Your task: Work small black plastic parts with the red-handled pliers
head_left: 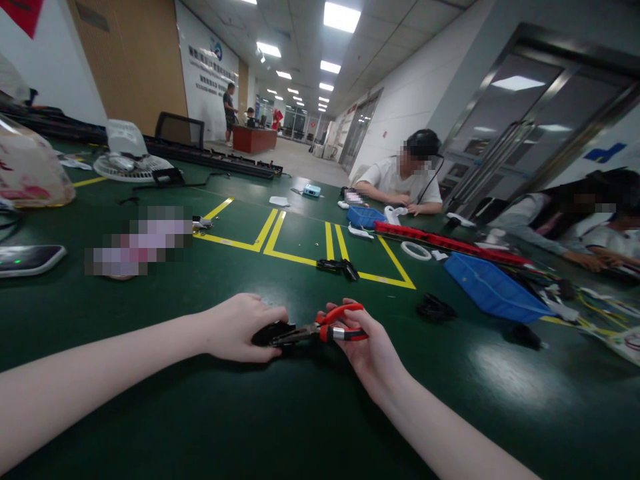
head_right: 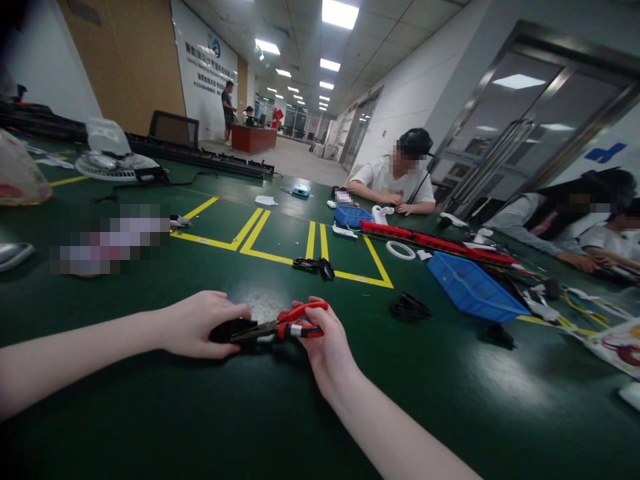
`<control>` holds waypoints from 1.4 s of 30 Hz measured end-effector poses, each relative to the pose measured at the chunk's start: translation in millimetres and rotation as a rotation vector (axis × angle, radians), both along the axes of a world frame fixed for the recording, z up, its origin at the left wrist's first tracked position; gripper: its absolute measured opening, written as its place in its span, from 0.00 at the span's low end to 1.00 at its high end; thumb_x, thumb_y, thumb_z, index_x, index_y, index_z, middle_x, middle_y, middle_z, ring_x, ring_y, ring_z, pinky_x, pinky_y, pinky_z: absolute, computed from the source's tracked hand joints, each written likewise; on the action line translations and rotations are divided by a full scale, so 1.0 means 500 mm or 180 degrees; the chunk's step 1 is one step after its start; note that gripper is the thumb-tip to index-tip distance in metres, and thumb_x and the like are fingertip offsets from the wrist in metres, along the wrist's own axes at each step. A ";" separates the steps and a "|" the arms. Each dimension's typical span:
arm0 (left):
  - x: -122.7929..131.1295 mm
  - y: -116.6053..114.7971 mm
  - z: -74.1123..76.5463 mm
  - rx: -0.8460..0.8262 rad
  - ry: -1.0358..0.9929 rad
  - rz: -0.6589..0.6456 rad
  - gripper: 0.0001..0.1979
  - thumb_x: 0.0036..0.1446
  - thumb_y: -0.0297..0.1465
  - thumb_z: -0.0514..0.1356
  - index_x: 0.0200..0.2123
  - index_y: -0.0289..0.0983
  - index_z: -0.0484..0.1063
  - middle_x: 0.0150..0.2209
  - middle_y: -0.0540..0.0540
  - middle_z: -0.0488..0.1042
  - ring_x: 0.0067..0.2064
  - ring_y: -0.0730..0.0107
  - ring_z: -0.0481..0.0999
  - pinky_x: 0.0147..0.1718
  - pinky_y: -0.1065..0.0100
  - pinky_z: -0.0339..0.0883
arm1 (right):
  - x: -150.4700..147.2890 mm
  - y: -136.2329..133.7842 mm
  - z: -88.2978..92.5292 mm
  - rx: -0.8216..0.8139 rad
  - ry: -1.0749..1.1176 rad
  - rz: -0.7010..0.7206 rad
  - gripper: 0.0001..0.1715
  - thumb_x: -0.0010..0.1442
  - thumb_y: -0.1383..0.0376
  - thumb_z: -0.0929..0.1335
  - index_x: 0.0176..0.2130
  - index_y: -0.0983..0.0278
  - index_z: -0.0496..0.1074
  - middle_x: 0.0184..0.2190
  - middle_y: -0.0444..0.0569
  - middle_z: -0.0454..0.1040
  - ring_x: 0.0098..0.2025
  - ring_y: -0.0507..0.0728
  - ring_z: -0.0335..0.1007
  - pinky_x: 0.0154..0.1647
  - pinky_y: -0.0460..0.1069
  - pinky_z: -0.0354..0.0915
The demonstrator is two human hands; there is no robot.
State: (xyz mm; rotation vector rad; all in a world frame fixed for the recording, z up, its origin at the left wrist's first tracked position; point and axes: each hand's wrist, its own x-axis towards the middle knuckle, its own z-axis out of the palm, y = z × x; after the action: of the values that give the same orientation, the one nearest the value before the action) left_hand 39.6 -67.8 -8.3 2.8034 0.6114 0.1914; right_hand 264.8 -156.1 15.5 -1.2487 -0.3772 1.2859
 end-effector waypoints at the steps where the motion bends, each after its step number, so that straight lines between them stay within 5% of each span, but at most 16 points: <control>1: 0.000 0.000 0.000 -0.0001 0.0005 -0.0006 0.17 0.59 0.44 0.59 0.48 0.43 0.67 0.32 0.51 0.75 0.33 0.63 0.74 0.31 0.66 0.60 | 0.000 0.000 0.000 0.0000 -0.0002 0.0006 0.19 0.54 0.71 0.69 0.47 0.63 0.65 0.39 0.52 0.81 0.42 0.62 0.81 0.46 0.55 0.74; 42: 0.002 -0.014 0.021 0.0060 0.0108 0.0014 0.17 0.61 0.43 0.59 0.49 0.42 0.68 0.34 0.48 0.77 0.34 0.63 0.76 0.31 0.66 0.61 | 0.004 0.003 -0.002 0.0064 0.0049 0.0188 0.20 0.54 0.69 0.71 0.47 0.64 0.66 0.41 0.55 0.80 0.44 0.62 0.80 0.49 0.56 0.72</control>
State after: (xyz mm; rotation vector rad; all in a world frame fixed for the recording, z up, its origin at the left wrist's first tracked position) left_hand 40.5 -74.6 2.4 2.8291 0.6268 0.1515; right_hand 266.8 -154.6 14.4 -1.2180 -0.4177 1.3381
